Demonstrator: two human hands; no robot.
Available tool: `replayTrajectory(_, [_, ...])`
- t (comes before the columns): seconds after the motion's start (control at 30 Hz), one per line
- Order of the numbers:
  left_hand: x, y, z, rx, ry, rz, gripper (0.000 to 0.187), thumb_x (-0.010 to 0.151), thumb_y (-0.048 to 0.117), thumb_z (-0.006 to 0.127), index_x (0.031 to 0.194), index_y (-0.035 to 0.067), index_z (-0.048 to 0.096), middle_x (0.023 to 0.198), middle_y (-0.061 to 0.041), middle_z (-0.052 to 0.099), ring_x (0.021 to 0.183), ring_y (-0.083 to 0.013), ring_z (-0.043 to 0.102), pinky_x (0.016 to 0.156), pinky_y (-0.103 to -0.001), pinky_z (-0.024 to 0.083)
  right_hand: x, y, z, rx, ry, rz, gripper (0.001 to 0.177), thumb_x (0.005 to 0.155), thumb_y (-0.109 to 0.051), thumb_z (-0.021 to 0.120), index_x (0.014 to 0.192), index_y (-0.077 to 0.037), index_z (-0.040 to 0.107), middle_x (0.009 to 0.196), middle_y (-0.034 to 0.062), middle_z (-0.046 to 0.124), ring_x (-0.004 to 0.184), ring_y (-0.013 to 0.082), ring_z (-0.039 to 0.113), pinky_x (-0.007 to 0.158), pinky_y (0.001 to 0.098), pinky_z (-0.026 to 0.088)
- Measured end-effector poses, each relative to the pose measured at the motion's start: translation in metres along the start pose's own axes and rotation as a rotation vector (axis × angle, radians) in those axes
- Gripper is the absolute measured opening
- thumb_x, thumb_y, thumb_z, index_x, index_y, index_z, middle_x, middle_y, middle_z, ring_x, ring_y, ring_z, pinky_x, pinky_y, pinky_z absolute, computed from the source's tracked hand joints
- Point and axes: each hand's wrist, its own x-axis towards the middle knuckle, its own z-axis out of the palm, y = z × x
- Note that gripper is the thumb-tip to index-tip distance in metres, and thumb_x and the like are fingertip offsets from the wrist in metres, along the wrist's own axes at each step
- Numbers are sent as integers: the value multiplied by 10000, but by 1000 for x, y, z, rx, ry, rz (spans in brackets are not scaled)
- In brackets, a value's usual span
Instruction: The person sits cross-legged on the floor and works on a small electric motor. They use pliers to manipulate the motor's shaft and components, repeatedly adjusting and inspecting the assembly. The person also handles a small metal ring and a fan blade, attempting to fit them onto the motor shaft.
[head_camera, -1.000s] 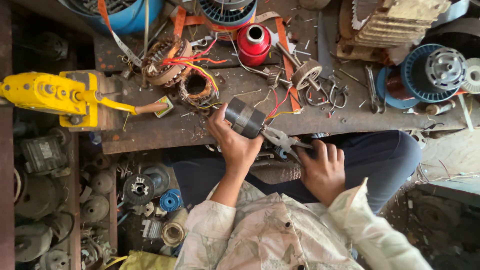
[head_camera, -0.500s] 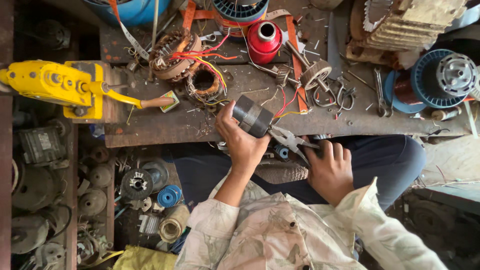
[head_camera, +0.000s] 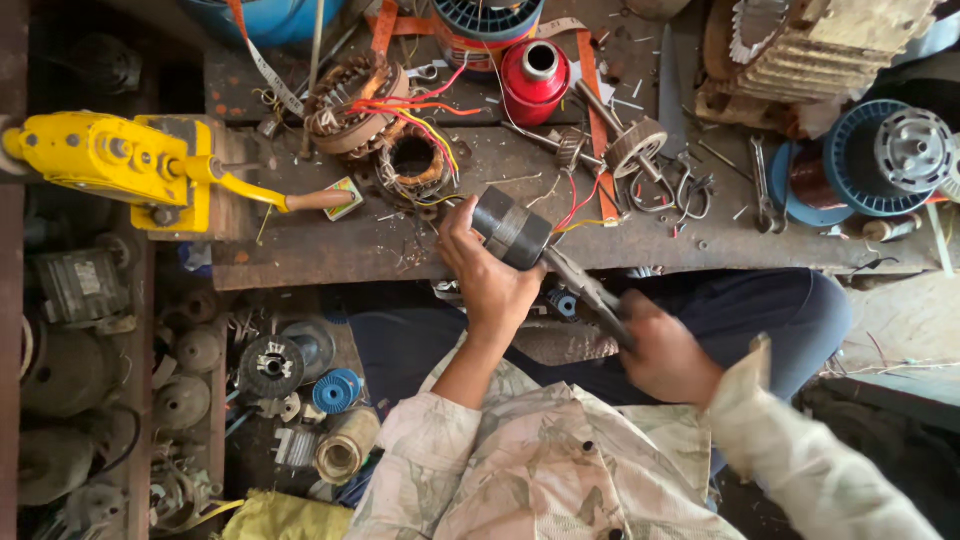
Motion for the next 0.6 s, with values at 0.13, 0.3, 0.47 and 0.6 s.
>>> replayTrajectory(0.13, [0,0,-2,-30,-23,-15,1061,532,94,910,1447,30,377,1434,-214,433,1330,-390,432,1060,-462,387,4,20,-18,622,-392,173,272,881,-67,718,1134,32,712,980,286,570,815,404,494,704,472,420])
replayTrajectory(0.3, [1,2,1,7,12,19,1020,580,53,904,1455,37,380,1429,-201,440,1342,-384,430,1113,-473,376,0,-19,10,-699,360,65,547,811,-99,682,1343,25,679,1125,202,600,922,330,575,769,456,478])
replayTrajectory(0.47, [1,1,1,-23,-6,3,1070,540,123,941,1440,29,369,1400,-210,439,1327,-392,424,1100,-483,361,5,-3,-27,534,-381,286,306,870,-110,701,1142,28,681,890,276,461,820,407,466,719,481,395])
replayTrajectory(0.6, [2,1,2,5,27,31,1008,570,74,878,1446,33,382,1407,-208,450,1336,-393,428,1110,-482,364,10,-5,-23,133,-44,-104,367,828,-152,697,1169,-15,677,1063,183,585,944,331,590,798,423,491])
